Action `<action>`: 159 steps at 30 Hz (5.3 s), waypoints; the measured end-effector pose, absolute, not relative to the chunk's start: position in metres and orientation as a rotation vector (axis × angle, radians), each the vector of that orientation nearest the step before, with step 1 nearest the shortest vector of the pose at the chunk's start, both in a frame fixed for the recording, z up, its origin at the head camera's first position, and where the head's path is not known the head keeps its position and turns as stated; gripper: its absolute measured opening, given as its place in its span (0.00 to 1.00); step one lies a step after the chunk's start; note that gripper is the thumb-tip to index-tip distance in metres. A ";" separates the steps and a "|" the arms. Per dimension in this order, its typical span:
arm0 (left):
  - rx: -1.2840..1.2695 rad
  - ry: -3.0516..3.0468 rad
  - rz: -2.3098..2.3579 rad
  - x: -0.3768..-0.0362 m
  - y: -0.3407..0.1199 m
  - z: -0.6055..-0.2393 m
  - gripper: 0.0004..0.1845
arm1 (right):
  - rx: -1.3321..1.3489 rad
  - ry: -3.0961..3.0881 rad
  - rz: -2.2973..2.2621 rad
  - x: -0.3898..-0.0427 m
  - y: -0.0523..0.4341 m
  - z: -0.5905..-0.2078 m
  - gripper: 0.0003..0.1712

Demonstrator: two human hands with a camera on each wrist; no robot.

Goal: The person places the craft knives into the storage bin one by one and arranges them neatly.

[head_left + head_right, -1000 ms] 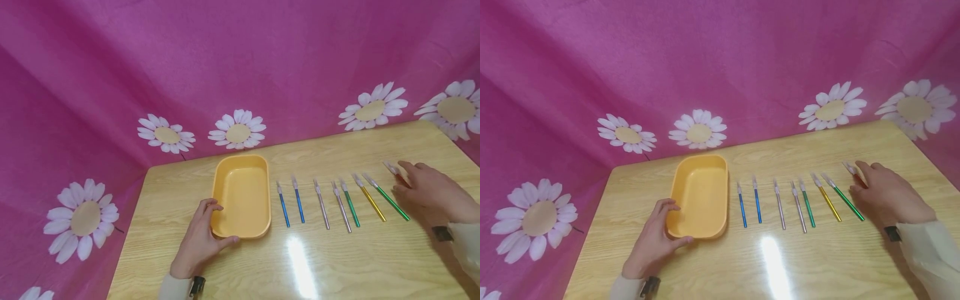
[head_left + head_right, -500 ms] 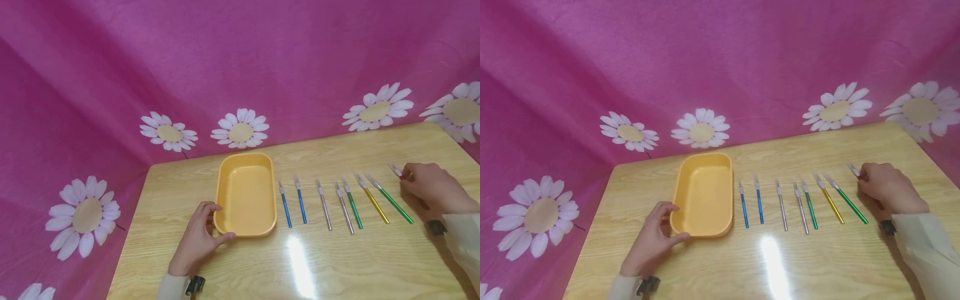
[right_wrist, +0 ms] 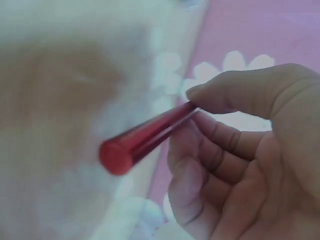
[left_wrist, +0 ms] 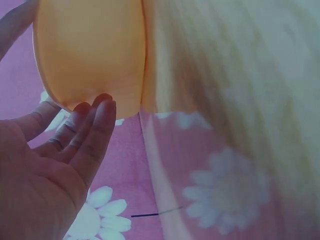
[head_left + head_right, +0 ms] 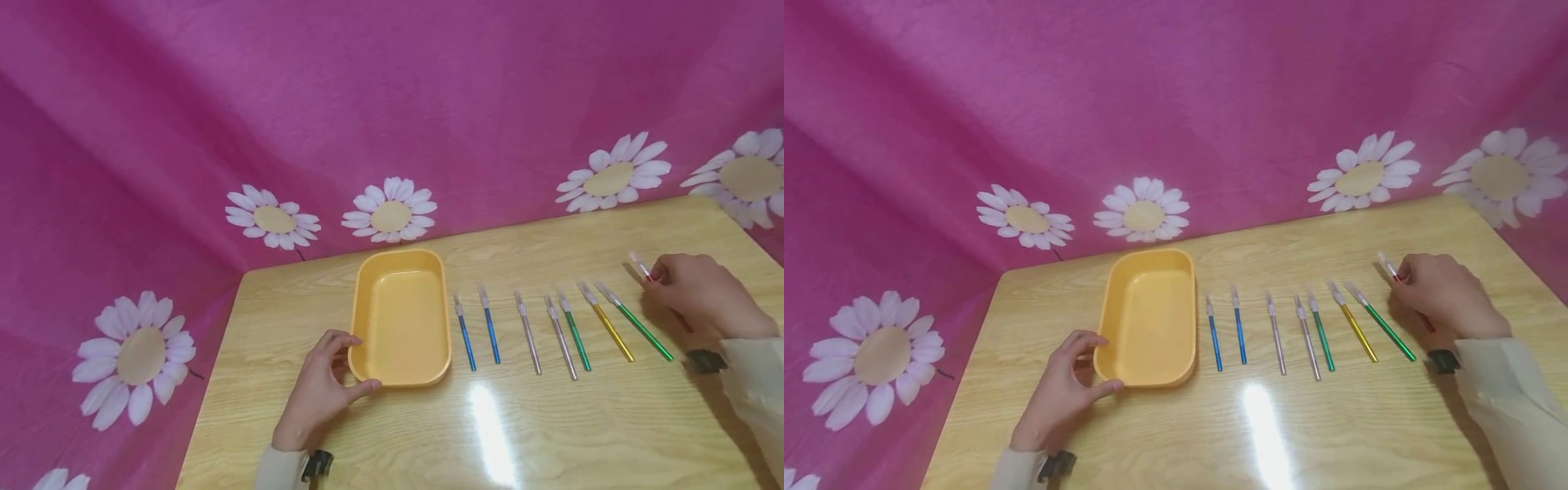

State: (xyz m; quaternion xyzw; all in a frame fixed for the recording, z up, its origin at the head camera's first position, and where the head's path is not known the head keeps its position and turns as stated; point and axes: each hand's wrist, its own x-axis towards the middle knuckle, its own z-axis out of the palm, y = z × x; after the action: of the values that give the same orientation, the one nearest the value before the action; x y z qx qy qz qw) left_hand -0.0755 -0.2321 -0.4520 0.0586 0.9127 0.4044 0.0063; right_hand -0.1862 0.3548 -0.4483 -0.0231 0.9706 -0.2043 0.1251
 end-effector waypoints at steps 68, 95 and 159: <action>0.214 2.959 1.120 -0.076 -0.227 -0.450 0.36 | -0.379 2.426 -1.105 -0.221 -0.062 -0.422 0.20; 0.277 3.005 1.016 -0.074 -0.226 -0.448 0.37 | -0.359 2.977 -0.791 -0.217 0.210 -0.374 0.24; 0.185 2.968 1.090 -0.075 -0.227 -0.452 0.36 | -0.085 2.672 -1.029 -0.214 0.235 -0.402 0.15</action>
State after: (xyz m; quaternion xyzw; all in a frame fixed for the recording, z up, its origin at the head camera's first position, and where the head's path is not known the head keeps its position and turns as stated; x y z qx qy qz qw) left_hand -0.0749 -0.2273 -0.4518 0.0583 0.9370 0.3443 -0.0127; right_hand -0.2139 0.2349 -0.4015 -0.0294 0.9239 -0.3557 0.1383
